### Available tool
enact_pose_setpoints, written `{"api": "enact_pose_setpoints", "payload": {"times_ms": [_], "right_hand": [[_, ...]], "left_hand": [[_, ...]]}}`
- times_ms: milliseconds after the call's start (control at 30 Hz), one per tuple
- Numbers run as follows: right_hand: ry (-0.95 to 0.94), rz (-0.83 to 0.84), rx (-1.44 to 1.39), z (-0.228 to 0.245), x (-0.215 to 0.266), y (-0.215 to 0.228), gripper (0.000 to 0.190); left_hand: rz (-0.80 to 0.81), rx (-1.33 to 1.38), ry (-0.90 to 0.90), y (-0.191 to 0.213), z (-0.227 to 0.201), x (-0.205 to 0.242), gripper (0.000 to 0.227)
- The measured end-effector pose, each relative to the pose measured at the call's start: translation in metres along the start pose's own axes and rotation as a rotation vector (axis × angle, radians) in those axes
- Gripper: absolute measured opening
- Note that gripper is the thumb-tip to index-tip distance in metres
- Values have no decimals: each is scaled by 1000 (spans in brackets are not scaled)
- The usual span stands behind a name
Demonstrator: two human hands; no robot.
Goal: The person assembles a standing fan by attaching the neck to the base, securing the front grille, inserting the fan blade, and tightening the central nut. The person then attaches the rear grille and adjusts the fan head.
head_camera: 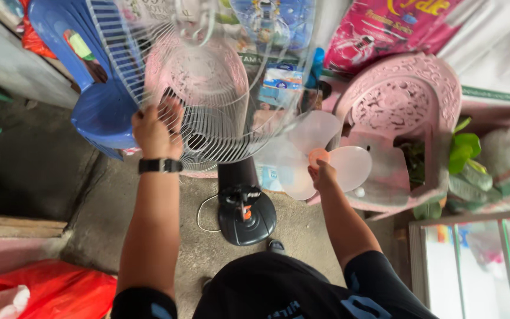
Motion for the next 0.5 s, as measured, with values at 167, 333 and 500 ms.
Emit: {"api": "enact_pose_setpoints", "payload": {"times_ms": [167,333,500], "right_hand": [[-115,19,55,-5,-45,-38,51],[-205,8,112,-22,-77,-73,52],[-258,-6,123,-41,-97,-92,53]], "left_hand": [[-164,-105,-40,24,-18,14,18],[-321,-77,-108,48,-26,10,15],[-388,-33,-115,72,-18,6,23]]}}
Point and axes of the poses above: each hand's wrist, its own x-axis away from the middle knuckle, its own y-axis out of the back of the hand, z = x × y, the point moved 1 cm from there along -x, towards the middle knuckle, and after that the axes turned 7 degrees about z, right-handed, at the moved point
